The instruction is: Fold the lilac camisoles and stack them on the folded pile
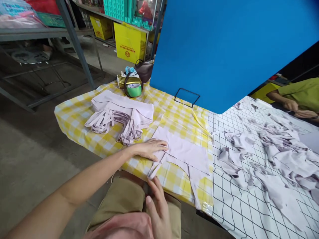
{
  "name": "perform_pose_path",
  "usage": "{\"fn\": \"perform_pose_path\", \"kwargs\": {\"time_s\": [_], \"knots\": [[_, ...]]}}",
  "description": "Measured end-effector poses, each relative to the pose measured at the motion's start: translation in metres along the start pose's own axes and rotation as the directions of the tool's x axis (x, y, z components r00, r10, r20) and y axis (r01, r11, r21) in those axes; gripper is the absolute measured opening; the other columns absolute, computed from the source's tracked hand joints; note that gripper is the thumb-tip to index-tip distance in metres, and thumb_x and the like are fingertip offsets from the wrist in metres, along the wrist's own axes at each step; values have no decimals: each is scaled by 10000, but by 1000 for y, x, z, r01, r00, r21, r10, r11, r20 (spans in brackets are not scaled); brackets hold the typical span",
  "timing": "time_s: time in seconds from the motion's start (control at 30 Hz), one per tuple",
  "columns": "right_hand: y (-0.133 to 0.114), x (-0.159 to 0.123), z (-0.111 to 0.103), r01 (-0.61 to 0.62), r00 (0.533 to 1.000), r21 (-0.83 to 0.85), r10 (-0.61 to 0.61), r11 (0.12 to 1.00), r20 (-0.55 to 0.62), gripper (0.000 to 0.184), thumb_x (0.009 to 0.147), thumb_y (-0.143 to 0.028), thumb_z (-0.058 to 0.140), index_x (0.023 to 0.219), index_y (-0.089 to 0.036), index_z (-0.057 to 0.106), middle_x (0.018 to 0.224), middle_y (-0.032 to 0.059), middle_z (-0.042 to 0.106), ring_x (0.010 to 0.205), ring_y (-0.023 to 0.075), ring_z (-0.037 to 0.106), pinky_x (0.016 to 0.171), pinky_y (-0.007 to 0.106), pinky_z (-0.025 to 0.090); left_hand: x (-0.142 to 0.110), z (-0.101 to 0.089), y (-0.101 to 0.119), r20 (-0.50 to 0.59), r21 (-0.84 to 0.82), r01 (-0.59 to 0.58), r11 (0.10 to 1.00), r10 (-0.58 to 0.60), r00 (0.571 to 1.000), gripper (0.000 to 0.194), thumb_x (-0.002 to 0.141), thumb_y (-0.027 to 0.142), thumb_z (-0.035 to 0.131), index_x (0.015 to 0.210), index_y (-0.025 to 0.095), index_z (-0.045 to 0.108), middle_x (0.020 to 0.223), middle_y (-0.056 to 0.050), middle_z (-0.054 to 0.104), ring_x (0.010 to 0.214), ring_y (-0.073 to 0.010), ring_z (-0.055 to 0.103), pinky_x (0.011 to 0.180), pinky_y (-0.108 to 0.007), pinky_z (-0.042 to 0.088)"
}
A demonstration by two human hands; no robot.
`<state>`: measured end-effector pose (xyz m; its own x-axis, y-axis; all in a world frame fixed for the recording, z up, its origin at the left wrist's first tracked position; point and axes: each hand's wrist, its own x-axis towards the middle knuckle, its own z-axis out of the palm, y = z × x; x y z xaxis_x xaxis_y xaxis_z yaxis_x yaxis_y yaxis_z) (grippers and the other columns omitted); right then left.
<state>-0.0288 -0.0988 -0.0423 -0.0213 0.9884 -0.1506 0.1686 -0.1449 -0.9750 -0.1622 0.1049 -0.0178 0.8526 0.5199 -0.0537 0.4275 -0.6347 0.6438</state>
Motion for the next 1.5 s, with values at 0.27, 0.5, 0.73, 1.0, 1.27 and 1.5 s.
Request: {"fn": "perform_pose_path", "kwargs": {"time_s": [0.27, 0.5, 0.73, 1.0, 1.27, 1.5], "knots": [[-25, 61, -107, 134, 887, -580, -358, 804, -291, 241, 806, -321, 502, 987, -243, 640, 943, 87, 620, 862, 251, 582, 757, 388, 466, 17, -18, -11, -328, -105, 414, 904, -425, 844, 329, 804, 150, 501, 1129, 176, 546, 1173, -48, 574, 1067, -165, 542, 912, -243, 403], [-29, 165, -202, -243, 867, -706, -177, 665, -465, 153, 702, -344, 523, 621, -215, 539, 625, 54, 523, 597, 225, 509, 574, 356, 363, 60, -20, -18, -446, -25, 737, 676, -667, 596, 406, 789, 256, 591, 1113, 32, 492, 1047, -215, 596, 981, -290, 593, 789, -350, 462], [-13, 190, -212, -211, 924, -680, -84, 703, -374, 212, 658, -268, 558, 485, -236, 439, 457, 6, 516, 467, 164, 478, 496, 299, 321, 67, -37, -20, -340, 61, 765, 641, -707, 620, 260, 757, 340, 620, 901, 123, 619, 987, -144, 659, 949, -254, 618, 736, -274, 460], [-14, 161, -190, -66, 883, -729, -301, 681, -361, 325, 799, -352, 392, 984, -171, 589, 1125, 170, 577, 1047, 307, 512, 829, 432, 380, 67, -26, -23, -386, 130, 769, 625, -683, 620, 257, 798, 359, 554, 914, 138, 617, 970, -115, 659, 933, -247, 609, 730, -286, 456], [29, 90, -197, -137, 893, -906, -346, 400, -287, 500, 877, -426, 260, 1137, -133, 571, 1225, 178, 553, 1204, 320, 423, 947, 525, 309, 61, 5, -8, -538, 183, 775, 605, -598, 594, 260, 919, 241, 324, 1070, 149, 515, 1056, -130, 574, 986, -243, 560, 769, -326, 448], [13, 112, -186, -65, 816, -894, -492, 444, -304, 449, 884, -321, 257, 1176, -104, 520, 1225, 188, 529, 1113, 309, 473, 863, 469, 390, 59, 9, -12, -580, 191, 768, 611, -561, 591, 263, 923, 223, 297, 1044, 146, 517, 996, -122, 583, 950, -239, 570, 738, -318, 449]]}}
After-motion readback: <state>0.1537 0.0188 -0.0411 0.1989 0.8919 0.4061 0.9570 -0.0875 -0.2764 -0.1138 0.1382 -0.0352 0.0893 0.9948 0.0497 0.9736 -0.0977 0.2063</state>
